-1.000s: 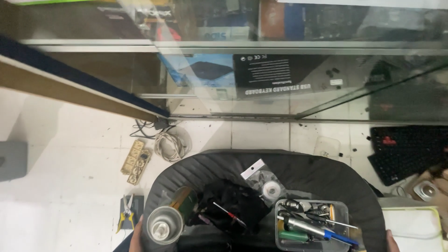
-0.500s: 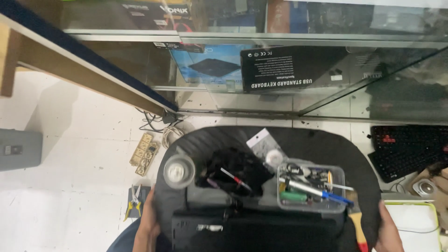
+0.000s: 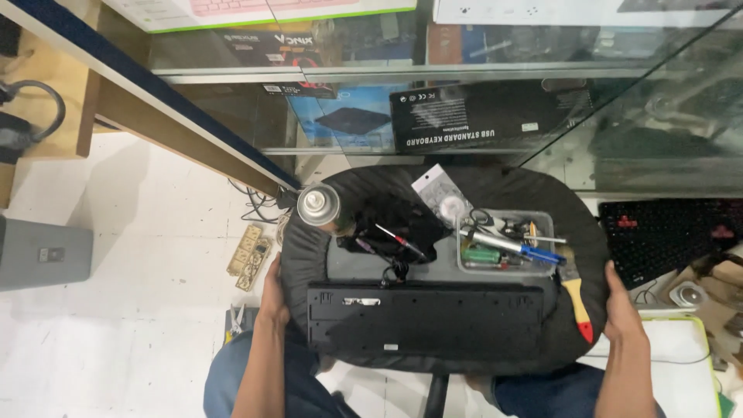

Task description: Cleaning the internal components of a keyboard with a brush and then reassembling the plastic casing.

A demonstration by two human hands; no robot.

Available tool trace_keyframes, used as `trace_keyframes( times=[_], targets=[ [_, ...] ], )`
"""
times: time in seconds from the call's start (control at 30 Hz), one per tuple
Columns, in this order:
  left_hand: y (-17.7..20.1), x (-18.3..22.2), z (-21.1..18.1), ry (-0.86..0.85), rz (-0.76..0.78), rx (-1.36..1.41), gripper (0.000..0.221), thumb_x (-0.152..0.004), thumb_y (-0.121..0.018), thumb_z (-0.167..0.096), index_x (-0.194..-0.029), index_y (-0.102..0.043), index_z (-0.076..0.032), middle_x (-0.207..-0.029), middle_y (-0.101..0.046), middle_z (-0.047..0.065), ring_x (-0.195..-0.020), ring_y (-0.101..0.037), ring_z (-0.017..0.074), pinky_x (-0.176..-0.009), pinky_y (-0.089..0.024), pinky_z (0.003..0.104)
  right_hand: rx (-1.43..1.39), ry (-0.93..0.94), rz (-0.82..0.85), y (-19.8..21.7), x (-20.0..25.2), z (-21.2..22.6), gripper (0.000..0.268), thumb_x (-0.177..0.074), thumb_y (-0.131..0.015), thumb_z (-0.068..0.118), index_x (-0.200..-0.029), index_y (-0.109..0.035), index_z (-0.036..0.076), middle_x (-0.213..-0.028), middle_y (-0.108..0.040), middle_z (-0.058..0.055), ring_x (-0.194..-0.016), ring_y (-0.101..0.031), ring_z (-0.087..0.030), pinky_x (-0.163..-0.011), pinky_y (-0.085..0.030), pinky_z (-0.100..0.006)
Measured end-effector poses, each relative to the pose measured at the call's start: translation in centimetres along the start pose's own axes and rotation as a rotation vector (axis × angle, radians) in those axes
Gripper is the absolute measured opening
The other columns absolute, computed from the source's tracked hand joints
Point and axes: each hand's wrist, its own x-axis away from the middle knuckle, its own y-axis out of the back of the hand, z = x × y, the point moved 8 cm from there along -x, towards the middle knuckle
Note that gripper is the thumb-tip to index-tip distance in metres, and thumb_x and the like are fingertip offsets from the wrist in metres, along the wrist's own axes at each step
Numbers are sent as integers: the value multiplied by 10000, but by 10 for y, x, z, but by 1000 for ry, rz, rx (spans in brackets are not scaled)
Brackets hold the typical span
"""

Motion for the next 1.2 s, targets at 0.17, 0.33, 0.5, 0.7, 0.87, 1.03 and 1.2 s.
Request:
trace_keyframes(
  times=[0.17, 0.33, 0.5, 0.7, 0.87, 1.03, 1.2],
  targets=[
    [-8, -12, -5, -67, 99, 34, 536, -1022, -442, -457, -1339, -635, -70, -1311, -674, 145, -1205, -633, 327, -1085, -487, 439, 11, 34, -35, 2, -17, 7, 608, -1040, -499, 601, -1436, -556, 144, -1422, -605, -59, -1256, -607, -176, -1103, -488, -371],
    [2, -36, -4, -113, 157, 68, 471, -1034, -455, -429, -1274, -663, -82, -1233, -699, 156, -1127, -660, 327, -1005, -530, 429, 119, 93, -145, 0, -8, 22, 625, -1018, -565, 604, -1429, -580, 133, -1376, -646, -50, -1175, -658, -161, -1002, -554, -311],
    [20, -56, -3, -232, 22, 141, 414, -1008, -511, -433, -1230, -686, -130, -1138, -721, 94, -1056, -688, 225, -953, -566, 351, 421, 287, -281, 23, -26, 27, 824, -1005, -462, 747, -1435, -563, 51, -1456, -573, -93, -1319, -556, -201, -1059, -459, -360],
    [60, 4, -20, -840, -457, -516, 359, -947, -580, -340, -854, -726, -25, -852, -691, 128, -862, -550, 232, -841, -410, 418, 308, 1405, -811, 46, 95, 72, 230, -1052, -522, 92, -1026, -721, -21, -918, -732, -168, -853, -671, -292, -777, -527, -404],
    [48, 71, 23, -734, -269, -782, 470, -1010, -551, -479, -1102, -645, -28, -1111, -667, 194, -1105, -596, 343, -938, -464, 484, 524, 1306, -394, -47, 153, 6, 139, -1110, -596, 70, -1134, -707, -9, -1061, -708, -227, -1029, -658, -405, -929, -488, -478],
    [43, 79, 35, -717, -188, -840, 385, -1030, -620, -247, -1283, -687, 35, -1229, -675, 268, -1239, -617, 429, -1014, -518, 532, 853, 1045, -329, -90, 134, -33, 491, -1077, -668, 309, -1404, -638, -56, -1321, -604, -345, -1283, -547, -500, -1122, -376, -565],
    [52, 46, 53, -594, -69, -658, 430, -981, -717, -190, -1336, -649, 43, -1279, -649, 312, -1286, -575, 466, -1022, -510, 561, 450, 757, -228, -56, 73, -61, 443, -1044, -738, 223, -1408, -632, -6, -1299, -622, -304, -1232, -599, -446, -1020, -478, -515]
  ],
)
